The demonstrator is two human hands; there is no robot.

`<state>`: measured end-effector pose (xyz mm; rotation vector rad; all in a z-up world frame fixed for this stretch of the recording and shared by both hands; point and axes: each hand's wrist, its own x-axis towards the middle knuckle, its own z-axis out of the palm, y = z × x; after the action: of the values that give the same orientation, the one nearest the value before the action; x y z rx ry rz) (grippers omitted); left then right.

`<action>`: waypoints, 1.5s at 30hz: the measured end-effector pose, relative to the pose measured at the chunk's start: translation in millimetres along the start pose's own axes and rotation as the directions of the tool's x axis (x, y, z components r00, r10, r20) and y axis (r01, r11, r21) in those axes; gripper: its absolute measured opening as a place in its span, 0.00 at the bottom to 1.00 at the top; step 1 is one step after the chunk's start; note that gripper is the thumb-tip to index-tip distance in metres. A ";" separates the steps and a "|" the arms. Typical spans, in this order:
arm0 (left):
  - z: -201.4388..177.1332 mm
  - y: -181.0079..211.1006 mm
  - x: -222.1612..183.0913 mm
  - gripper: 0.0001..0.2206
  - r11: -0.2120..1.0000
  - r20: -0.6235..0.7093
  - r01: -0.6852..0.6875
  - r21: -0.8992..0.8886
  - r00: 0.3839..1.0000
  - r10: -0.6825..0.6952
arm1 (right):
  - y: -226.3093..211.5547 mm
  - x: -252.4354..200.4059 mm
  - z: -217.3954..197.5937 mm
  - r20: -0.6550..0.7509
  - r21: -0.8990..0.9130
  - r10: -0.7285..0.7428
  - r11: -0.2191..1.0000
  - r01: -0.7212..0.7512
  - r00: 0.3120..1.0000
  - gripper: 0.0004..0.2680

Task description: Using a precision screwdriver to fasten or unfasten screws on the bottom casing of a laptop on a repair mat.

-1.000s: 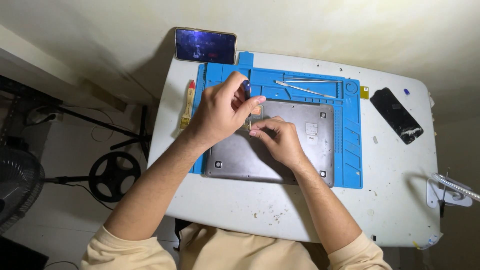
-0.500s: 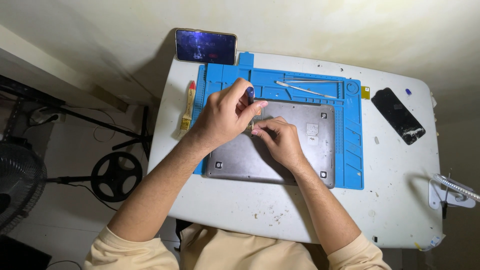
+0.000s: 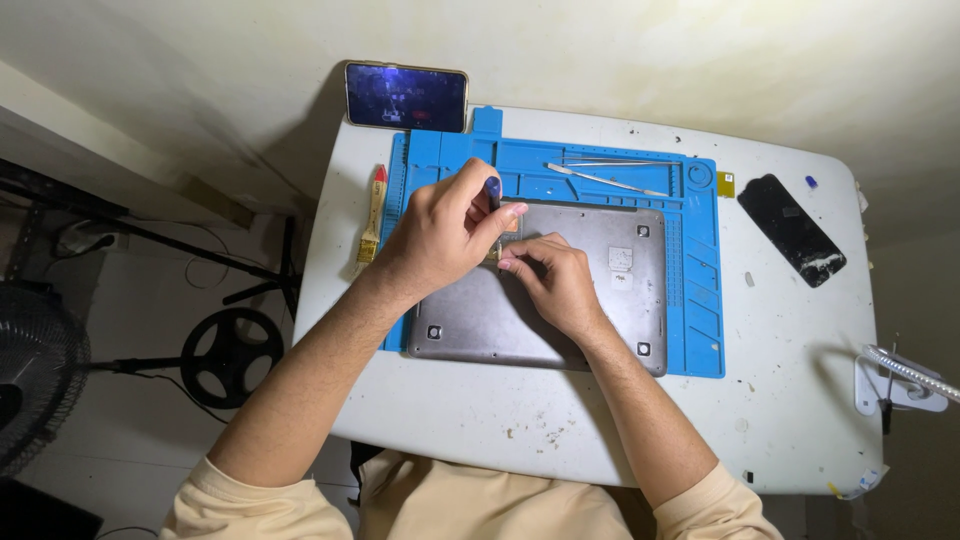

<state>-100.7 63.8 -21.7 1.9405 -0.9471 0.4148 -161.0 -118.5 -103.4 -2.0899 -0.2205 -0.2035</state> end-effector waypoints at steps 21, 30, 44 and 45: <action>5.9 14.1 44.1 0.11 0.855 0.649 -0.345 0.387 0.761 0.013 | -24.8 -17.6 -29.0 0.316 -0.416 -0.041 0.892 0.178 0.948 0.10; -6.0 36.5 62.8 0.12 0.856 0.735 -0.421 0.300 0.675 0.074 | -0.9 -44.9 -18.6 0.296 -0.432 -0.065 0.881 0.194 0.953 0.13; 7.1 16.7 53.6 0.15 0.874 0.753 -0.386 0.295 0.657 0.036 | 7.7 -47.9 -15.4 0.281 -0.448 -0.065 0.873 0.191 0.958 0.13; 10.9 12.5 49.9 0.15 0.841 0.750 -0.429 0.329 0.660 0.043 | 8.3 -49.0 -15.6 0.284 -0.440 -0.060 0.879 0.185 0.957 0.13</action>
<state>-78.7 28.4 10.4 2.5125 -1.7791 -0.0097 -207.3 -139.7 -114.0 -2.5838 -0.5098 -0.0542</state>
